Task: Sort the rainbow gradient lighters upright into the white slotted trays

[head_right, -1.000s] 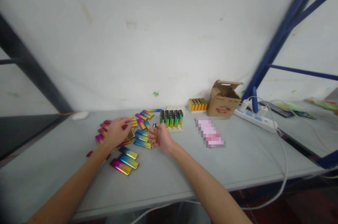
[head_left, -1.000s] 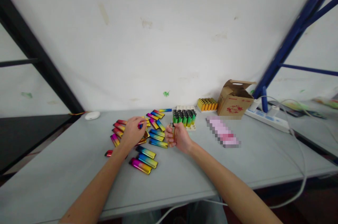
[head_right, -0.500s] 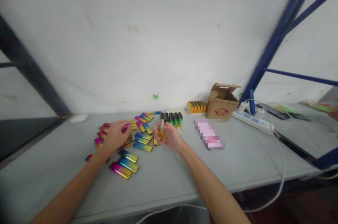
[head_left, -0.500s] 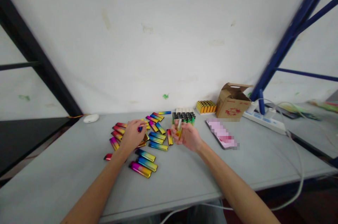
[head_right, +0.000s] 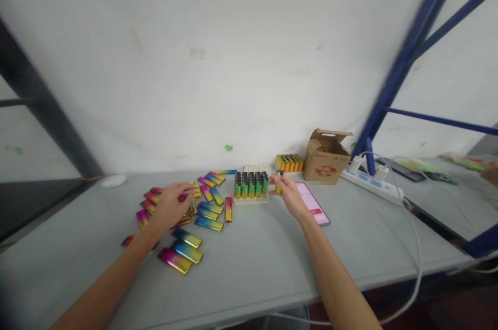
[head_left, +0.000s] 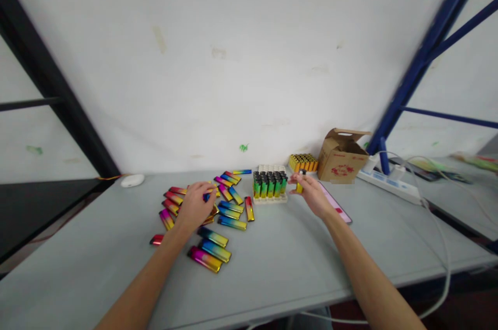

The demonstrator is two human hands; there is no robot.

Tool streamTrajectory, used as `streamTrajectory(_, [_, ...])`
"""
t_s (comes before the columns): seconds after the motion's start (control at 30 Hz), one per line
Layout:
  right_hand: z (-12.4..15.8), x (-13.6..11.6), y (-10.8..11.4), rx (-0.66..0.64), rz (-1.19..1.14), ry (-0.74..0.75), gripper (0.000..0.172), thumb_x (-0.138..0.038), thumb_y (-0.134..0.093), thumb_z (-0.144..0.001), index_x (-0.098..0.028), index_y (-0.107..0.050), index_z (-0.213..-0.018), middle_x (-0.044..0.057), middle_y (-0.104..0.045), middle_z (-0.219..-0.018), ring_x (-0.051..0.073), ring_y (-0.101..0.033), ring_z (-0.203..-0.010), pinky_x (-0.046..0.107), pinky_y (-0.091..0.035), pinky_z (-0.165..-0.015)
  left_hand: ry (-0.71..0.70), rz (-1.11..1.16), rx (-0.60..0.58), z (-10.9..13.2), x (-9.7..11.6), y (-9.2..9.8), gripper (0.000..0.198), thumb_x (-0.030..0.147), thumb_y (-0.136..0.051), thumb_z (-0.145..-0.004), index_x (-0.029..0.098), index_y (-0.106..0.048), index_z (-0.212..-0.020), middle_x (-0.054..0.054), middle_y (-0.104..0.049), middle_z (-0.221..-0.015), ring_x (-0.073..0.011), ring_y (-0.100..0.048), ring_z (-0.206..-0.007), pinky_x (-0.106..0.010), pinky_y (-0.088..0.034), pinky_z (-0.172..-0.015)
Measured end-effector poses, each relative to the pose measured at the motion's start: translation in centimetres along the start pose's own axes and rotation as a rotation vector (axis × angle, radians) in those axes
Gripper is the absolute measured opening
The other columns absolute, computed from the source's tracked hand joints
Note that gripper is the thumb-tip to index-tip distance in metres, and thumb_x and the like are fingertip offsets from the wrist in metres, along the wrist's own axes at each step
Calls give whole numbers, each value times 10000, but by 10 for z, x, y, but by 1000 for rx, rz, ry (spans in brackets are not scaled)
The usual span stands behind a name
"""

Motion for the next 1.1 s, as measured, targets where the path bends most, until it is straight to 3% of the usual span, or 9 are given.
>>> streamTrajectory(0.1, [-1, -1, 2, 42, 220, 154, 319, -511, -712, -718, -198, -671, -769, 55, -633, -872, 200, -568, -857, 302, -478, -695, 2, 1, 3, 0, -1, 0, 277, 341, -471, -857, 179, -695, -877, -110, -716, -960, -259, -627, -941, -416, -472, -915])
streamTrajectory(0.23, [-2, -2, 5, 69, 419, 285, 250, -441, -685, -764, -192, -685, -740, 61, -651, -881, 175, -552, -738, 289, -438, -644, 5, 6, -1, 0, -1, -1, 279, 343, -464, -862, 181, -691, -881, -106, -715, -965, -257, -627, -945, -412, -474, -912])
streamTrajectory(0.33, [-6, 3, 12, 131, 454, 267, 252, -417, -715, -729, -180, -694, -812, 56, -663, -821, 165, -541, -664, 288, -420, -619, 2, 0, -7, 0, 0, -1, 281, 348, -472, -856, 178, -694, -880, -108, -714, -962, -263, -622, -946, -418, -473, -912])
streamTrajectory(0.43, [-9, 8, 19, 208, 462, 240, 401, -410, -768, -650, -162, -670, -949, 44, -674, -783, 167, -562, -652, 281, -420, -610, -9, -10, -11, 1, 1, -2, 288, 342, -467, -858, 170, -697, -879, -110, -716, -963, -265, -618, -949, -427, -465, -925])
streamTrajectory(0.63, [-10, 18, 17, 180, 433, 225, 386, -408, -774, -617, -154, -637, -874, 64, -709, -809, 192, -639, -703, 296, -482, -648, -18, -7, -10, 1, 1, -2, 302, 341, -461, -864, 159, -699, -893, -112, -716, -977, -261, -619, -965, -421, -458, -935])
streamTrajectory(0.8, [-10, 26, 20, 226, 439, 155, 441, -425, -790, -580, -156, -658, -903, 62, -707, -792, 208, -660, -641, 286, -491, -543, -10, 1, -10, 1, 1, -2, 297, 345, -469, -858, 161, -701, -884, -112, -714, -971, -266, -619, -959, -433, -460, -931])
streamTrajectory(1.1, [-8, 24, 16, 225, 519, 197, 437, -429, -762, -621, -152, -633, -933, 41, -669, -762, 214, -672, -650, 310, -517, -576, -12, 25, -6, 3, -2, -5, 289, 355, -473, -867, 167, -693, -862, -115, -712, -973, -271, -613, -974, -440, -454, -946])
Point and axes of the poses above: each hand's wrist, its own z-axis away from the middle knuckle, its own y-axis out of the back of the hand, x = y × z, the point moved 6 cm from there along -z, towards the middle knuckle
